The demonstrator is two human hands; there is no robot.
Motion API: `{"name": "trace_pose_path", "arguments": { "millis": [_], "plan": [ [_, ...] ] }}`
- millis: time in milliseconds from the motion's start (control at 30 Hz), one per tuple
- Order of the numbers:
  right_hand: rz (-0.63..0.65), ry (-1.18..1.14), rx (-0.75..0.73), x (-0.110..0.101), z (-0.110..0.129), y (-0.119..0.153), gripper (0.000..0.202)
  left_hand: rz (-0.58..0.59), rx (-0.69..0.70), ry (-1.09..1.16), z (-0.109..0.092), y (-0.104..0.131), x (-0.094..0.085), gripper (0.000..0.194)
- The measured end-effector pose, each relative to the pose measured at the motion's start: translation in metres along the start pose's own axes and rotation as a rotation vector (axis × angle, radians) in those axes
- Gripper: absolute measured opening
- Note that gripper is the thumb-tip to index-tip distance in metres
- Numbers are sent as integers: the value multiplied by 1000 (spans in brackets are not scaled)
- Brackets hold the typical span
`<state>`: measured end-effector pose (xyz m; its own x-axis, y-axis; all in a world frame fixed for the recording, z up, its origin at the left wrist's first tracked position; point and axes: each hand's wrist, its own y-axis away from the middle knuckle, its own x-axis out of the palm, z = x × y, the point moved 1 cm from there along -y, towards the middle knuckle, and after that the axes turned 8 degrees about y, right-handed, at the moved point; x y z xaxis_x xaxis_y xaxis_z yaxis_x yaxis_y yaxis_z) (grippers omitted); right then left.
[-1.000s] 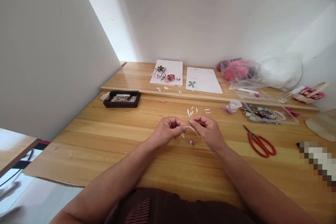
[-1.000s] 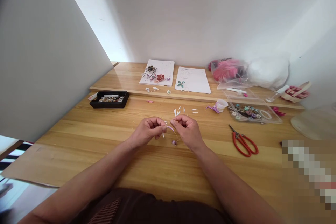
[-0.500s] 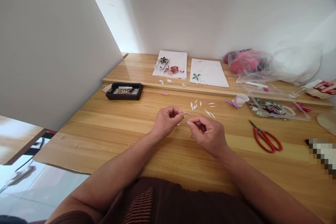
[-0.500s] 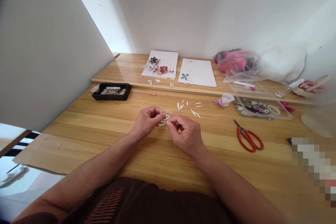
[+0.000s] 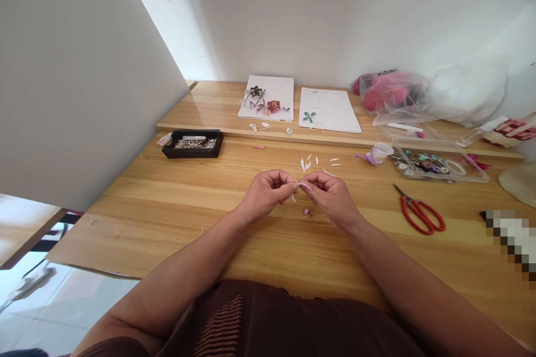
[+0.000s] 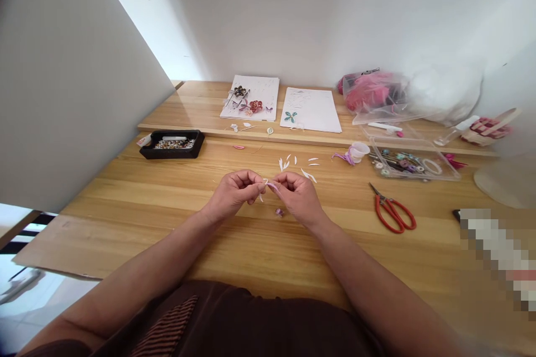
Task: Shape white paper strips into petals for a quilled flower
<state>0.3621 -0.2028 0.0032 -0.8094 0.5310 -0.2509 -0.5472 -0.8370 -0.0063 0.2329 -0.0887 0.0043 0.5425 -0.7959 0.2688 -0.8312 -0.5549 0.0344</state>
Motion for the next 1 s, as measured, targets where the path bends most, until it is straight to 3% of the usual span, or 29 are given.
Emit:
{"name": "trace_pose_path", "arguments": {
  "millis": [133,300,433,567,767,1000],
  "plan": [
    [66,-102,122,10,-3,7,37,-144,49,84,3,-4,-3,32],
    [37,152,-68,13,5,19,25,-273,76,78,5,-6,-5,29],
    [-61,354,-264,11,18,27,17,-250,67,-17,5,-6,-5,27],
    [-162,407,-360,3,26,25,12,-116,47,-155,3,-3,-1,23],
    [-160,242,-203,-10,16,6,18,71,-36,-163,2,2,3,24],
    [9,-101,116,0,-2,0,31,44,-1,63,5,-3,0,33]
  ]
}}
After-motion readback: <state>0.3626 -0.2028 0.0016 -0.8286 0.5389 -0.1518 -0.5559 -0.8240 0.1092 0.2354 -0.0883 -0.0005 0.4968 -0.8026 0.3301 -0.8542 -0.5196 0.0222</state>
